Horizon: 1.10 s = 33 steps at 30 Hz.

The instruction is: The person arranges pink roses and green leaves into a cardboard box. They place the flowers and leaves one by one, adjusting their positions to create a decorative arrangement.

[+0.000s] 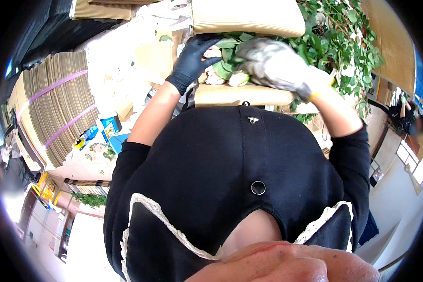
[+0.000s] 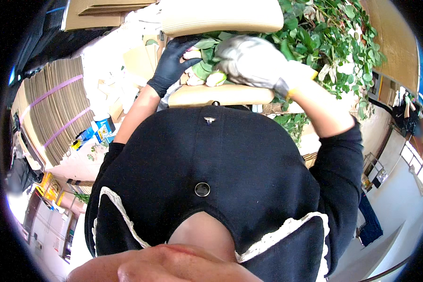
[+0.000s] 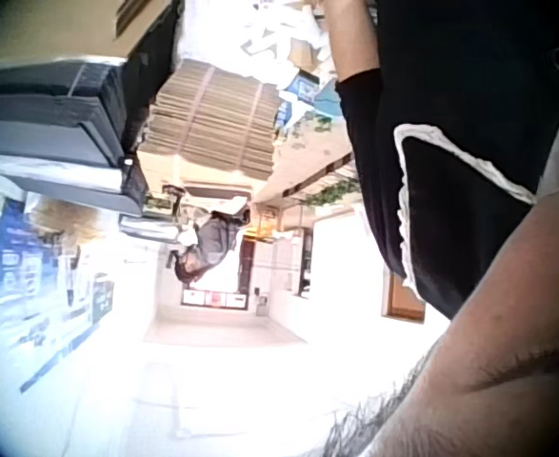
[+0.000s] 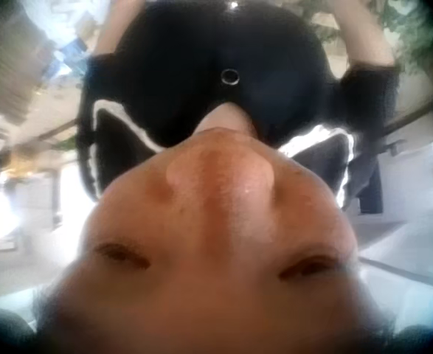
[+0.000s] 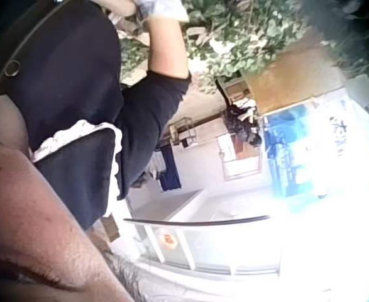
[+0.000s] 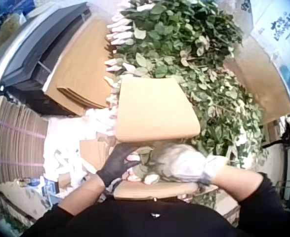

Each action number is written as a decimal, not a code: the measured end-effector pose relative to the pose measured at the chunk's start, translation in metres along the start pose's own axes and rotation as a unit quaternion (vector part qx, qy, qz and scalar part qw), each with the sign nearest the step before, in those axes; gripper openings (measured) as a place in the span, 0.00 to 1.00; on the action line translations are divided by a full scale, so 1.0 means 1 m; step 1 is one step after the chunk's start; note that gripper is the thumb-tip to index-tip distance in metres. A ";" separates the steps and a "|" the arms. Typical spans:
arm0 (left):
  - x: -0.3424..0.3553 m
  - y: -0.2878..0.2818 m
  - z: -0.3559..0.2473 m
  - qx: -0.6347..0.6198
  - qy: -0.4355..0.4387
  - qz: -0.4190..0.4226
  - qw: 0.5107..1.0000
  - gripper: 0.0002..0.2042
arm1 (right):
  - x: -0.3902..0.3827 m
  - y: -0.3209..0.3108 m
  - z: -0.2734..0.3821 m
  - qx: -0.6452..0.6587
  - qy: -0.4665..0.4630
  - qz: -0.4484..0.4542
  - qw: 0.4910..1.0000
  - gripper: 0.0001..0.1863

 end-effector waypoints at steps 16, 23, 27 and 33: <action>-0.004 0.013 -0.008 0.042 0.039 -0.052 0.997 0.19 | 0.028 0.057 -0.038 -0.259 -0.061 -0.224 0.938 0.15; -0.012 0.004 -0.018 0.232 0.027 -0.021 0.972 0.21 | 0.032 0.057 -0.039 -0.270 -0.054 -0.181 0.944 0.18; -0.006 0.006 -0.007 0.263 0.118 -0.067 0.955 0.22 | 0.035 0.068 -0.040 -0.262 -0.033 -0.207 0.942 0.18; 0.002 -0.010 0.000 -0.024 0.075 0.029 0.996 0.22 | 0.034 0.010 0.012 -0.161 0.130 -0.040 0.978 0.16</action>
Point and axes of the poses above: each hand's wrist, its own x-axis towards the middle knuckle, its own y-axis out of the palm, z = x × y, the point moved 1 cm from there along x, towards the middle knuckle, and after that the axes turned 6 degrees about x, right-handed, at the moved point
